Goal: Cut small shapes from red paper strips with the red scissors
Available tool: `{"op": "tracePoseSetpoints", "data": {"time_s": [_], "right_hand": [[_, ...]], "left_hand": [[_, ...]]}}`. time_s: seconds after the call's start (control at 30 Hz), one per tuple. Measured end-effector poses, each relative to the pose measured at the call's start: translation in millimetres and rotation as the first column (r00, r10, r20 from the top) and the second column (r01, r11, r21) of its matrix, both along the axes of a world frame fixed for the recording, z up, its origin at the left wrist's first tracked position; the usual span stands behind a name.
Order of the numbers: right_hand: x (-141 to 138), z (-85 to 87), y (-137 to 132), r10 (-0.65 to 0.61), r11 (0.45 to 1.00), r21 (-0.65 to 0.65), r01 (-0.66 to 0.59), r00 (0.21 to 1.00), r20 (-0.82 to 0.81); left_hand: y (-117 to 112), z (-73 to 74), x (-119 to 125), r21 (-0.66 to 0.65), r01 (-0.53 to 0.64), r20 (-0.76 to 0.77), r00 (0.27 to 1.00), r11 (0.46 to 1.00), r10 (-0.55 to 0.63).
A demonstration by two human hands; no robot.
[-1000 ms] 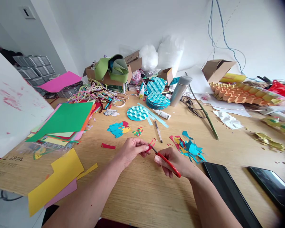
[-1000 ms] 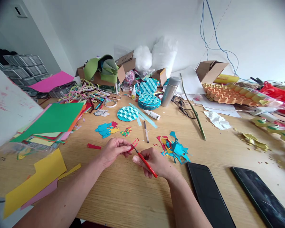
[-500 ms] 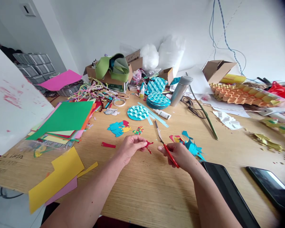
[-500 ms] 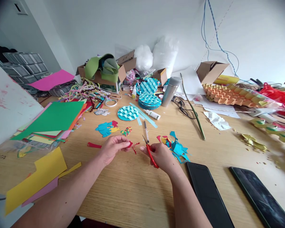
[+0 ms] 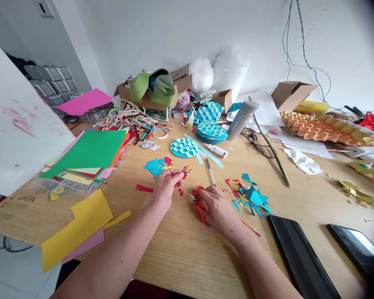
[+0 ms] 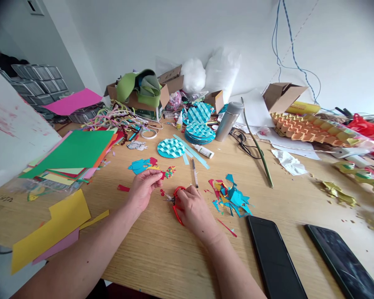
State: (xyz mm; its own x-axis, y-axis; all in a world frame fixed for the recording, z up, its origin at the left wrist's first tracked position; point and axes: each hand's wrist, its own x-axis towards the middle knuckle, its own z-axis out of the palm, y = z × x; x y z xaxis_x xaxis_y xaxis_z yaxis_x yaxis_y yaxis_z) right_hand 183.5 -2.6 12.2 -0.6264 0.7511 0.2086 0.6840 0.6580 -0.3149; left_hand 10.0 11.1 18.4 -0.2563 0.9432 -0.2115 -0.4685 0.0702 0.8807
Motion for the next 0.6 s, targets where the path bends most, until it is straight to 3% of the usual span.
{"op": "tracePoseSetpoints", "data": {"time_s": [0.1, 0.2, 0.3, 0.4, 0.5, 0.6], "right_hand": [[6, -0.1, 4, -0.071, 0.997, 0.022, 0.07, 0.996, 0.053], [19, -0.5, 11, -0.224, 0.974, 0.067, 0.218, 0.969, 0.108], [24, -0.9, 14, -0.334, 0.94, 0.095, 0.329, 0.941, 0.047], [16, -0.3, 11, -0.199, 0.977, 0.06, 0.202, 0.978, -0.055], [8, 1.5, 5, -0.019, 1.0, 0.023, 0.019, 1.0, 0.009], [14, 4.5, 4, -0.089, 0.995, 0.057, 0.083, 0.99, 0.114]], "left_hand": [[0, -0.9, 0, -0.017, 0.003, 0.001, 1.0, 1.0, -0.003], [0, -2.2, 0, -0.022, 0.02, 0.014, 1.0, 1.0, -0.02], [0, -3.8, 0, -0.027, 0.047, 0.01, 0.999, 0.999, -0.047], [0, -5.6, 0, -0.021, 0.07, 0.012, 0.997, 0.997, -0.07], [0, -6.4, 0, -0.007, 0.083, 0.026, 0.996, 0.997, -0.083], [0, -5.2, -1, -0.016, 0.08, 0.037, 0.996, 0.997, -0.079]]}}
